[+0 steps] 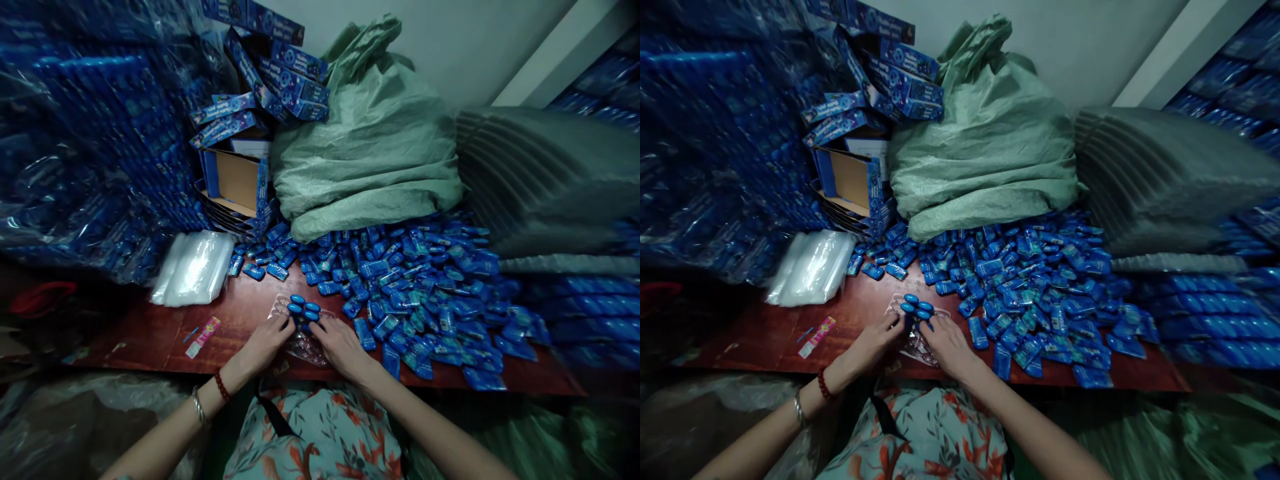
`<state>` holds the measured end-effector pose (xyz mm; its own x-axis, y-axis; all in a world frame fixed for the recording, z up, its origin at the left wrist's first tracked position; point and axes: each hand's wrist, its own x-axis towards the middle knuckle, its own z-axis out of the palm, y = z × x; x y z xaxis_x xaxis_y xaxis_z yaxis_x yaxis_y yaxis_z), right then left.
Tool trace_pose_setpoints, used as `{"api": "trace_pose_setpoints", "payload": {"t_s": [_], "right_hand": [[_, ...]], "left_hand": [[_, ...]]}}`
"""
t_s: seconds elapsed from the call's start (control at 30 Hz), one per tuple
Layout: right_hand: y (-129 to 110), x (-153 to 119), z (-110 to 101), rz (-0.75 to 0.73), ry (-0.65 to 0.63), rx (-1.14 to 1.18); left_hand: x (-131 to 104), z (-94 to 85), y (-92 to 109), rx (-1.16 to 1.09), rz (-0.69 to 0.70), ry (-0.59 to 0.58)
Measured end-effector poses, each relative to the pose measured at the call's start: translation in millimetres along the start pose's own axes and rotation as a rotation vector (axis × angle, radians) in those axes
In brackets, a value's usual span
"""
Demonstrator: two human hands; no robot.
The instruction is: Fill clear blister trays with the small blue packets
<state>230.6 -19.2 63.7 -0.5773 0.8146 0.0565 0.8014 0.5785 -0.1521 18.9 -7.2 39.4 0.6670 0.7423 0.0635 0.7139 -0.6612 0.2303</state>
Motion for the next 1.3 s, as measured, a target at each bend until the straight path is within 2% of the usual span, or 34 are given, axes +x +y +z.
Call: {"api": "trace_pose_setpoints", "payload": {"t_s": [0.1, 0.17, 0.27, 0.4, 0.47, 0.53, 0.67, 0.73, 0.8, 0.97, 1.03, 1.07, 1.17, 1.23, 1.3], "right_hand": [[-16.4, 8.4, -2.5, 0.116, -0.063, -0.039], [-26.7, 14.8, -4.8, 0.188, -0.100, -0.062], [-32.1, 20.4, -10.4, 0.225, -0.145, -0.063], [-23.0, 19.5, -20.5, 0.216, -0.200, -0.051], [-18.6, 20.0, -24.1, 0.175, -0.218, -0.066], [-16.7, 23.8, -25.2, 0.071, -0.244, -0.114], [-13.4, 33.6, -19.7, -0.154, -0.275, -0.207], [-9.8, 32.5, -12.0, -0.162, -0.216, -0.210], [-6.6, 25.4, -0.4, -0.105, -0.099, -0.177], [0.6, -6.8, 28.1, 0.091, 0.336, 0.019], [12.6, -19.1, 28.9, 0.153, 0.404, 0.049], [21.6, -23.9, 26.8, 0.169, 0.381, 0.040], [53.4, -30.0, 16.1, 0.154, 0.131, -0.095], [68.7, -25.6, 10.1, 0.119, -0.021, -0.226], [74.3, -15.3, 6.0, 0.071, -0.095, -0.320]], "left_hand": [[20.3, -16.6, 6.5, 0.036, 0.040, -0.150], [29.7, -23.4, 7.7, 0.014, 0.058, -0.208], [31.0, -25.3, 6.3, -0.048, 0.016, -0.220], [18.0, -15.3, 12.2, -0.078, -0.158, -0.199], [13.1, -7.9, 19.2, -0.085, -0.221, -0.184], [11.4, -0.8, 24.5, -0.097, -0.244, -0.143], [9.6, 12.7, 20.4, -0.141, -0.222, -0.005], [6.5, 20.0, 15.2, -0.149, -0.210, 0.097], [2.7, 27.5, 13.3, -0.140, -0.221, 0.193], [-3.7, 37.2, 17.7, -0.205, -0.354, 0.339], [-2.4, 33.5, 7.9, -0.299, -0.431, 0.413], [-0.2, 29.6, -1.4, -0.342, -0.464, 0.450], [15.8, 11.7, -40.0, -0.332, -0.535, 0.526], [34.5, -1.2, -63.6, -0.196, -0.541, 0.467], [56.8, -10.9, -77.9, -0.070, -0.504, 0.338]]}}
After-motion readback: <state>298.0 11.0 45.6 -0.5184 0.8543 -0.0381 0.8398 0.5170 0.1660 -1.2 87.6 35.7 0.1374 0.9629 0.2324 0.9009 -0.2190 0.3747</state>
